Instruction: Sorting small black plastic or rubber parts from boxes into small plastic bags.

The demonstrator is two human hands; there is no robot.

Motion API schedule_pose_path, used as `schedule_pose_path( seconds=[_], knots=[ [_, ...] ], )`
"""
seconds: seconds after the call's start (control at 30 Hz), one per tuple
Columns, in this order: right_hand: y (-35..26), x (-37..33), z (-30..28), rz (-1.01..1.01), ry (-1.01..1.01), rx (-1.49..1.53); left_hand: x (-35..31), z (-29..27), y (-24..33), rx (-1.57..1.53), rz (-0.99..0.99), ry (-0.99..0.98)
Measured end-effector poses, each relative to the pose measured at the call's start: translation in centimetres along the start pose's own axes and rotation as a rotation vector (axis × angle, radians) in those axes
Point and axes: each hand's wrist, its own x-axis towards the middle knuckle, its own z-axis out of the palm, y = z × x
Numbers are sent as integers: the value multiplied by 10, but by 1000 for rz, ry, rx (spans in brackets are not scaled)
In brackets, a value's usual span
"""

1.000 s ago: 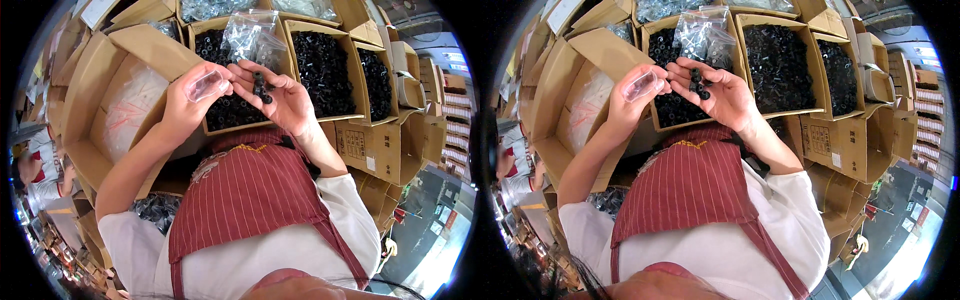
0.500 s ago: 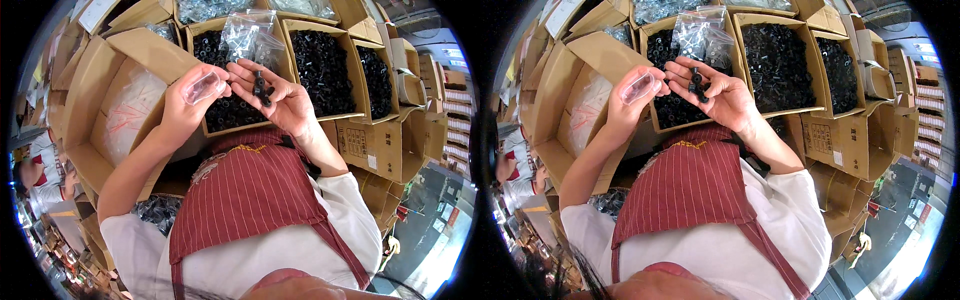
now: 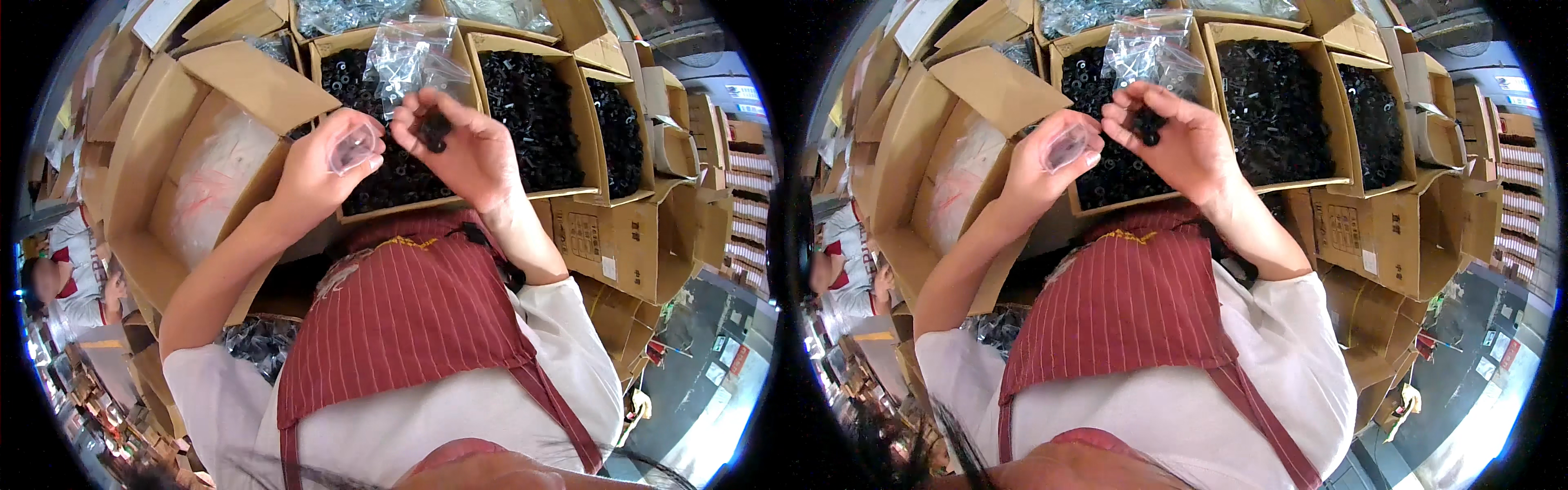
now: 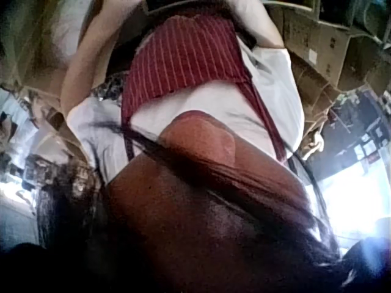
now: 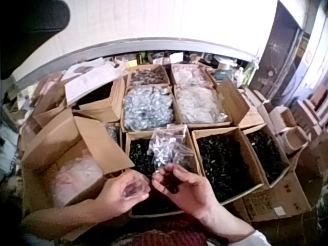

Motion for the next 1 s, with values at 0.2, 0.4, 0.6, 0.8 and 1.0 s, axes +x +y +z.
schedule_pose_path(
  seconds=[0.2, 0.4, 0.6, 0.8, 1.0],
  knots=[
    [13, 18, 49, -74, -72, -289, -3, 5, -7, -36, -165, -73],
    [38, 27, 63, -255, -202, -663, -5, 7, -4, -119, -211, -73],
    [45, 30, 67, -297, -261, -799, -5, 18, -11, -173, 241, 188],
    [41, 22, 78, -329, -280, -669, -6, 9, 0, -70, 95, 82],
    [-5, 23, 61, -854, -618, -1765, -6, 1, 3, -279, 113, -123]
  ],
)
